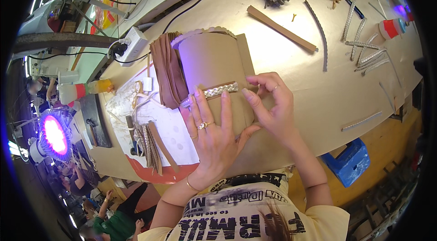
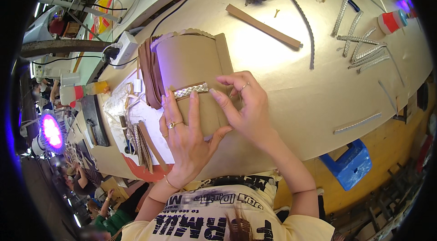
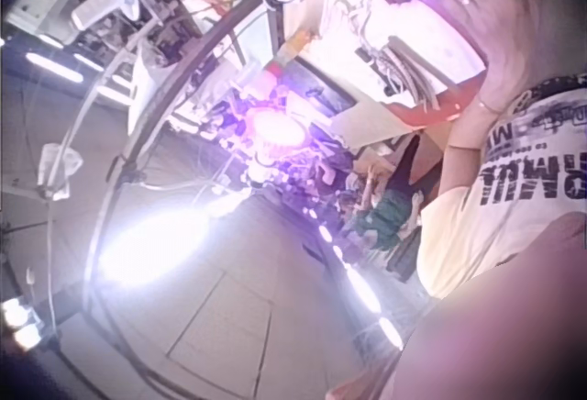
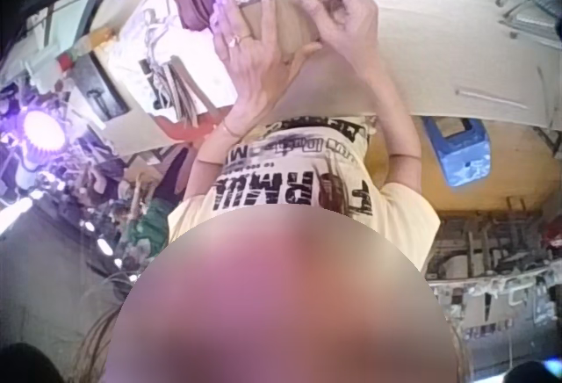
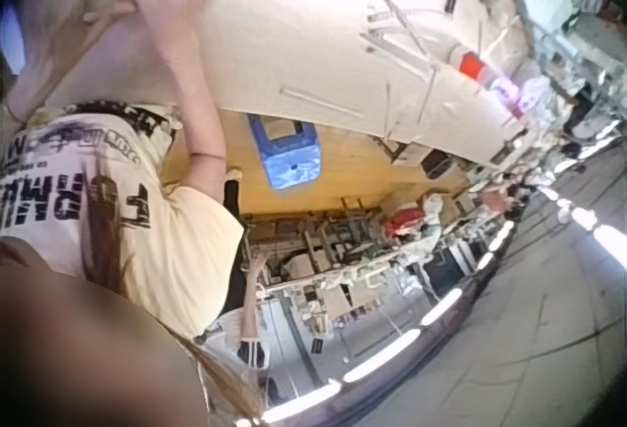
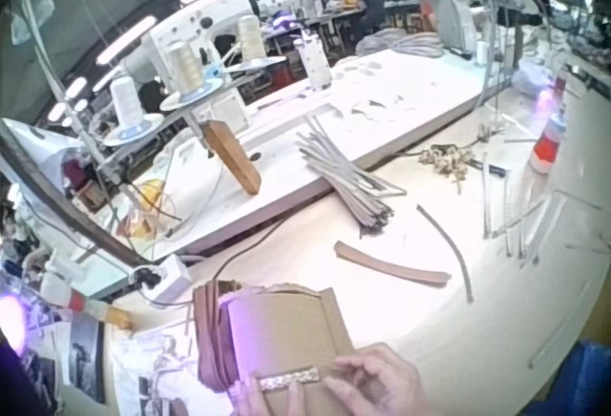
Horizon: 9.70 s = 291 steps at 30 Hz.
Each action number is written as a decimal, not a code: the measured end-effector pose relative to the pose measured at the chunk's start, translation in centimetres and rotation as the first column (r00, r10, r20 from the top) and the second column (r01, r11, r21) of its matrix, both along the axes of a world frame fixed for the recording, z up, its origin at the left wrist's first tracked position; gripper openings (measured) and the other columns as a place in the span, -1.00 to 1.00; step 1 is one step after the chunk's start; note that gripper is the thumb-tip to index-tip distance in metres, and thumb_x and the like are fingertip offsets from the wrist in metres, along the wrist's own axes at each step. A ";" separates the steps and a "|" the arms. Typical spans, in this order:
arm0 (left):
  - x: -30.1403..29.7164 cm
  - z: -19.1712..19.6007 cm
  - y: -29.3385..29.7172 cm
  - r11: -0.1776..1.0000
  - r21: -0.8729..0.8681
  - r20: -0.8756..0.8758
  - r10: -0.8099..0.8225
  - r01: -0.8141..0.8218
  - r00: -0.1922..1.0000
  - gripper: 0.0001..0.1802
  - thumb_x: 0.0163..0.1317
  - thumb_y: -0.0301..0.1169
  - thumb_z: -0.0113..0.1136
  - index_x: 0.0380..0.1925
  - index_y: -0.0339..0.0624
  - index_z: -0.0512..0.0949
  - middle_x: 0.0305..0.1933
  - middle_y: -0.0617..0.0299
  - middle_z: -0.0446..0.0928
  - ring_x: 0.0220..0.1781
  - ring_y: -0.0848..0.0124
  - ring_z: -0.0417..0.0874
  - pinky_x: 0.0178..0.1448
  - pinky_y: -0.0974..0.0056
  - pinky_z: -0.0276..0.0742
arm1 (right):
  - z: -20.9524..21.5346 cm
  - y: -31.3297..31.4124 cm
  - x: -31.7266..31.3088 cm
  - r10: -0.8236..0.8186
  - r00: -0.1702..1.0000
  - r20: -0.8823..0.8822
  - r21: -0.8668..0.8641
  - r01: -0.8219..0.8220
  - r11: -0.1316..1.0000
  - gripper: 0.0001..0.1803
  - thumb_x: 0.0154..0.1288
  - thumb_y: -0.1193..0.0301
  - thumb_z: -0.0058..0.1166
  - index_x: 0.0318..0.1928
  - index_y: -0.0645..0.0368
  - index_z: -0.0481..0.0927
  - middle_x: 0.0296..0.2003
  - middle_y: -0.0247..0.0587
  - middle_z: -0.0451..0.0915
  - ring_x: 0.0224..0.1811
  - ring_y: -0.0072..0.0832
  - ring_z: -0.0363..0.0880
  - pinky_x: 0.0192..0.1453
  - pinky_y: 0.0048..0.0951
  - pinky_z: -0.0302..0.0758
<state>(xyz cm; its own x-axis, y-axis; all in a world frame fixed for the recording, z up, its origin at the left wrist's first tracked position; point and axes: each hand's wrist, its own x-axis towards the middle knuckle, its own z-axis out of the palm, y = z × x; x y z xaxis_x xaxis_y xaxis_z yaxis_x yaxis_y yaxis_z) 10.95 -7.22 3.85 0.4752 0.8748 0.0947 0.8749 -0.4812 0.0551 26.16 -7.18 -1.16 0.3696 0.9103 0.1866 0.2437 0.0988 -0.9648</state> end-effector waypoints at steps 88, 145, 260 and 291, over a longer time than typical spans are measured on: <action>-2.7 -0.3 0.8 0.989 -0.076 0.420 -0.085 0.128 0.904 0.07 0.06 0.16 0.38 0.38 -0.39 0.23 0.51 -0.28 0.08 0.53 -0.19 0.10 0.49 -0.11 0.00 | -0.7 1.4 -2.1 -0.204 0.940 -0.273 -0.188 0.155 0.970 -0.75 0.36 0.41 0.17 -0.03 0.26 0.50 -0.10 -0.20 0.54 -0.11 -0.49 0.48 -0.01 -0.45 0.46; -1.8 -7.5 -3.4 0.946 -0.245 0.861 0.113 0.210 0.496 0.05 0.26 0.20 0.07 0.53 -0.14 -0.12 0.59 -0.27 -0.40 0.59 -0.29 -0.38 0.56 -0.27 -0.36 | 2.6 -3.8 -2.5 0.256 0.904 0.341 -0.225 -0.186 0.956 -0.29 0.52 0.01 -0.26 0.46 0.24 0.17 0.46 0.18 0.13 0.50 0.09 0.12 0.54 -0.10 0.04; -6.4 0.3 4.4 0.413 -0.290 0.465 0.849 0.863 -0.250 -0.44 0.45 0.11 -0.02 0.21 -0.05 0.46 -0.05 0.34 0.62 -0.38 0.61 0.53 -0.36 0.54 0.35 | 19.1 3.3 -3.3 0.684 0.378 0.624 -0.327 -0.668 0.668 -0.90 0.22 0.66 0.15 -0.27 0.27 0.52 -0.09 0.02 0.61 -0.05 -0.20 0.62 -0.03 -0.31 0.49; -5.6 2.2 2.7 0.702 -0.511 0.767 0.633 0.496 -0.105 -0.72 0.43 -0.36 0.14 0.00 -0.32 0.63 -0.21 0.21 0.69 -0.51 0.65 0.50 -0.41 0.53 0.39 | 7.9 -1.8 -2.4 0.311 0.884 -0.350 -0.315 -0.424 0.849 -0.75 0.35 0.35 0.24 -0.19 0.34 0.65 -0.28 -0.28 0.67 -0.35 -0.68 0.54 -0.26 -0.60 0.48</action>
